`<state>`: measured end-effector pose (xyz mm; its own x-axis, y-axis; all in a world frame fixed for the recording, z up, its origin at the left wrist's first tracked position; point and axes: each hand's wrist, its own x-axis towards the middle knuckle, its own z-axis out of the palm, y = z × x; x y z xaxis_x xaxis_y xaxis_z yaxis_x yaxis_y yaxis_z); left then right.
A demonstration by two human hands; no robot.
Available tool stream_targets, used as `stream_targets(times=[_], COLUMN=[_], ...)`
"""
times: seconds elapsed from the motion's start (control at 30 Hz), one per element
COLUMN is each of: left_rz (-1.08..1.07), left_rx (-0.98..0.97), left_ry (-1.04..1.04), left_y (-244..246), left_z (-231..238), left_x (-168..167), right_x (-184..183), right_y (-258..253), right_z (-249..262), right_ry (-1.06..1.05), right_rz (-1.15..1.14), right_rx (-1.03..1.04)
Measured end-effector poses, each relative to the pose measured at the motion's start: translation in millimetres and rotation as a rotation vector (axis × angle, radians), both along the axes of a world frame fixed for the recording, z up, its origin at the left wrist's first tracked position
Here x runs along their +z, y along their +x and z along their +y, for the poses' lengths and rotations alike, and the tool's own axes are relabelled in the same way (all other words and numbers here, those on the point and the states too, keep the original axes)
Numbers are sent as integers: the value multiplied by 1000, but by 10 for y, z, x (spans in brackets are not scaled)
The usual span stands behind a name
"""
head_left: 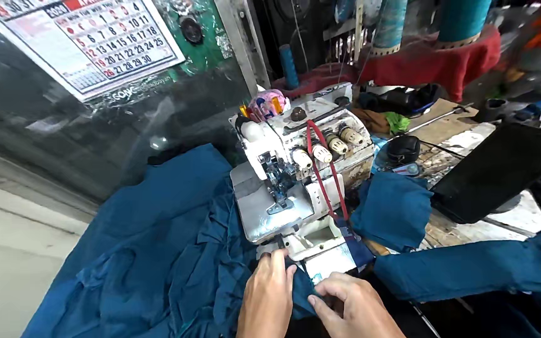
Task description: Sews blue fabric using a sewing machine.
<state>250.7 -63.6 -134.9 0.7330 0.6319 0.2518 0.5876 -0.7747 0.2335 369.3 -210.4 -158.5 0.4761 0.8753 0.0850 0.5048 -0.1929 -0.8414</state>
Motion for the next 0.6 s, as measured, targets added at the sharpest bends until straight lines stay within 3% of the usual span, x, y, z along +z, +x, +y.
stream_targets(times=[0.13, 0.23, 0.33, 0.6], left_rz=[-224, -367, -428, -462], left_rx=[-86, -155, -164, -225], left_ry=[23, -24, -4, -37], left_y=[-126, -199, -287, -393], left_z=[10, -21, -14, -38], left_x=[-75, 22, 161, 622], right_x=[36, -30, -8, 312], right_y=[-125, -152, -120, -12], right_z=[23, 135, 198, 72], right_ry=[66, 259, 387, 447], right_rz=[-30, -15, -26, 34], right_rx=[-82, -98, -93, -63])
